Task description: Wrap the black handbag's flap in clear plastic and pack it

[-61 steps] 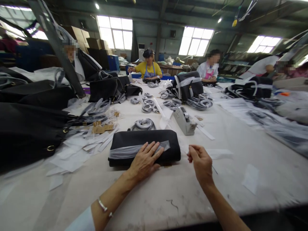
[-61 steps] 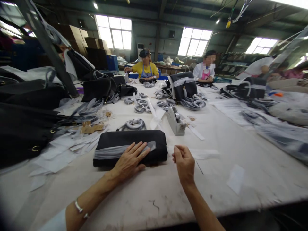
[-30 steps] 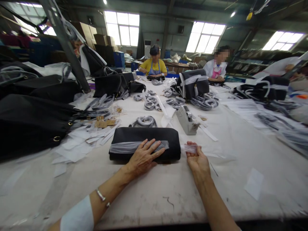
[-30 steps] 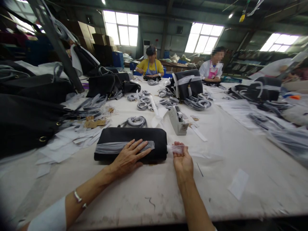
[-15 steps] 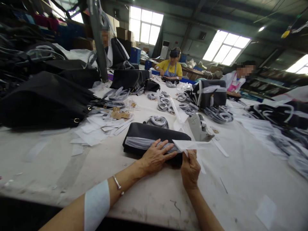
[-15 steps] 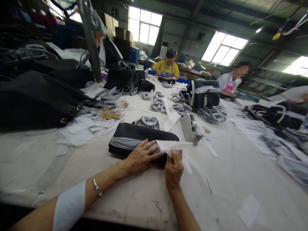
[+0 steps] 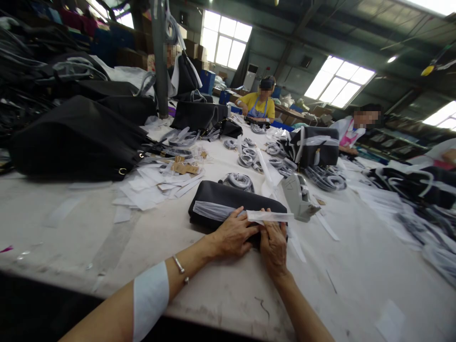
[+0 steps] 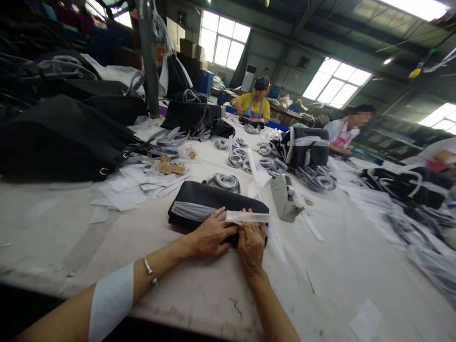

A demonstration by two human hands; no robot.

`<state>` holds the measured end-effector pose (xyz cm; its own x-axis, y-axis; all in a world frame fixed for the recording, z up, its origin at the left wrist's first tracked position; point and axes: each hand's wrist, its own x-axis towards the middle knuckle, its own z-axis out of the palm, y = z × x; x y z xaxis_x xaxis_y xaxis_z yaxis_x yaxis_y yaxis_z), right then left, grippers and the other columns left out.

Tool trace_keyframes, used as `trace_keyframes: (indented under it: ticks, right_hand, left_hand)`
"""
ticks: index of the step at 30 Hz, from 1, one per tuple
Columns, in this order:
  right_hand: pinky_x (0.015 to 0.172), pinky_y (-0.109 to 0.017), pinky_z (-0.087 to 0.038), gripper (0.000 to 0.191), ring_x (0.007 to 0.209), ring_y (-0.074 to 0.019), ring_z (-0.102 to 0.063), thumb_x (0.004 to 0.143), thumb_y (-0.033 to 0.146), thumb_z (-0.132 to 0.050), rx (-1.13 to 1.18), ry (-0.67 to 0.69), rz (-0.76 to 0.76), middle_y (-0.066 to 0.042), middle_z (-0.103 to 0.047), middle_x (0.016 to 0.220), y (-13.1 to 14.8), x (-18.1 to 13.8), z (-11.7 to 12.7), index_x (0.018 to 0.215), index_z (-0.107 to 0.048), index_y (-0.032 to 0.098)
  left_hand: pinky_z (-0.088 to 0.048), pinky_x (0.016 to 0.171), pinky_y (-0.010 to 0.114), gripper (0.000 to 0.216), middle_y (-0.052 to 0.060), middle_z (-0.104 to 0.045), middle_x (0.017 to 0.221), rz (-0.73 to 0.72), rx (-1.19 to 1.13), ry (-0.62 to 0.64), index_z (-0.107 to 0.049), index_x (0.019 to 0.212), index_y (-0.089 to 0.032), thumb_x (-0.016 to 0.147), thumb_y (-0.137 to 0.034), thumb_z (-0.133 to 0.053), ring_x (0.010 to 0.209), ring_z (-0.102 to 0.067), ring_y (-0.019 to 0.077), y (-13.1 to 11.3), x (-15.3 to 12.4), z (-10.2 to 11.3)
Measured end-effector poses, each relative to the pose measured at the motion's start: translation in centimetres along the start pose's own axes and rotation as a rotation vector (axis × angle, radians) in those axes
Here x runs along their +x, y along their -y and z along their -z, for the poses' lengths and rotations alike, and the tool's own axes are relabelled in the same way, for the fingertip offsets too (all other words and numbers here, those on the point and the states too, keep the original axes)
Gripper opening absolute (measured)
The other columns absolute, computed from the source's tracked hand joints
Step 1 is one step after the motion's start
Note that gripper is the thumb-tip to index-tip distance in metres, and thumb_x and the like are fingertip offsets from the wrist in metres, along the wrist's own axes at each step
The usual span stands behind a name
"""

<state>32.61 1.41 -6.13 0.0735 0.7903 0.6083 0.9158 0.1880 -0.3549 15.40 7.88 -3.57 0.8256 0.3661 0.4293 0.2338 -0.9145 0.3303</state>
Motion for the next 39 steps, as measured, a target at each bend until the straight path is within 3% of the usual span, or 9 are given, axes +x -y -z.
trace_keyframes:
  ticks: [5,9,14,17,23,29,33,36,39]
  right_hand:
    - [0.114,-0.053,-0.022,0.038,0.128,-0.0270,-0.051,0.098,0.027,-0.039,-0.025,0.017,0.061,-0.009,-0.062,0.131,0.3,-0.1,-0.5,0.130,-0.058,0.023]
    - [0.114,-0.055,-0.021,0.041,0.132,-0.0291,-0.047,0.096,0.023,-0.040,-0.089,0.120,0.128,-0.008,-0.060,0.133,0.7,0.0,-0.5,0.134,-0.054,0.024]
    - [0.117,-0.059,-0.011,0.044,0.140,-0.0307,-0.035,0.096,0.031,-0.046,-0.149,0.178,0.243,-0.005,-0.051,0.143,1.6,0.2,-0.9,0.140,-0.046,0.028]
    - [0.116,-0.059,-0.011,0.044,0.139,-0.0315,-0.035,0.096,0.034,-0.046,-0.181,0.203,0.248,-0.004,-0.053,0.142,2.0,0.3,-0.9,0.140,-0.046,0.029]
    - [0.117,-0.058,-0.009,0.046,0.141,-0.0333,-0.032,0.093,0.036,-0.051,-0.144,0.247,0.255,-0.002,-0.054,0.140,2.2,0.6,-0.5,0.138,-0.048,0.032]
    - [0.117,-0.058,-0.012,0.052,0.142,-0.0318,-0.029,0.093,0.043,-0.051,-0.128,0.258,0.269,-0.005,-0.049,0.145,2.0,0.5,-0.6,0.142,-0.043,0.028]
    - [0.117,-0.057,-0.013,0.066,0.144,-0.0315,-0.025,0.093,0.050,-0.050,-0.129,0.276,0.287,-0.004,-0.038,0.152,1.8,0.5,-0.3,0.151,-0.026,0.029]
    - [0.117,-0.057,-0.014,0.067,0.144,-0.0309,-0.025,0.093,0.052,-0.048,-0.137,0.290,0.293,-0.004,-0.035,0.154,1.9,0.5,-0.1,0.151,-0.024,0.028]
    - [0.117,-0.057,-0.014,0.066,0.144,-0.0306,-0.024,0.094,0.051,-0.047,-0.142,0.299,0.290,-0.003,-0.034,0.154,1.9,0.6,0.0,0.151,-0.025,0.028]
  left_hand:
    - [-0.019,0.118,0.046,0.041,0.011,-0.060,0.120,0.063,-0.148,-0.051,-0.054,0.116,-0.016,0.076,-0.018,-0.059,0.119,-0.052,0.0249,0.4,0.1,0.0]
    - [-0.039,0.107,0.039,0.030,0.010,-0.059,0.106,0.136,-0.354,-0.234,-0.052,0.101,-0.015,0.073,-0.013,-0.059,0.110,-0.055,0.0229,0.9,0.2,-0.2]
    - [-0.040,0.108,0.043,0.054,0.016,-0.044,0.137,0.272,-0.525,-0.418,-0.044,0.120,-0.017,0.070,-0.012,-0.066,0.132,-0.042,0.0264,1.3,0.4,-0.2]
    - [-0.033,0.113,0.048,0.070,0.018,-0.032,0.149,0.251,-0.487,-0.381,-0.039,0.132,-0.017,0.070,-0.012,-0.070,0.139,-0.033,0.0293,1.4,0.5,-0.1]
    - [-0.033,0.113,0.050,0.076,0.019,-0.040,0.144,0.231,-0.416,-0.340,-0.044,0.130,-0.016,0.064,-0.024,-0.081,0.136,-0.037,0.0321,1.3,0.6,-0.4]
    - [-0.043,0.105,0.044,0.023,0.010,-0.061,0.122,0.416,-0.394,-0.551,-0.059,0.108,-0.018,0.088,-0.016,-0.047,0.118,-0.056,0.0219,0.5,0.9,-1.2]
    - [-0.048,0.100,0.041,0.028,0.008,-0.068,0.113,0.601,-0.520,-0.629,-0.062,0.107,-0.019,0.097,-0.026,-0.037,0.105,-0.063,0.0199,0.2,0.8,-0.5]
    - [-0.048,0.099,0.040,0.036,0.008,-0.071,0.111,0.730,-0.565,-0.631,-0.064,0.102,-0.018,0.100,-0.034,-0.032,0.105,-0.064,0.0201,0.2,0.5,0.3]
    - [-0.048,0.100,0.040,0.035,0.008,-0.071,0.111,0.680,-0.431,-0.552,-0.065,0.103,-0.017,0.098,-0.028,-0.032,0.110,-0.063,0.0213,0.7,-0.3,1.1]
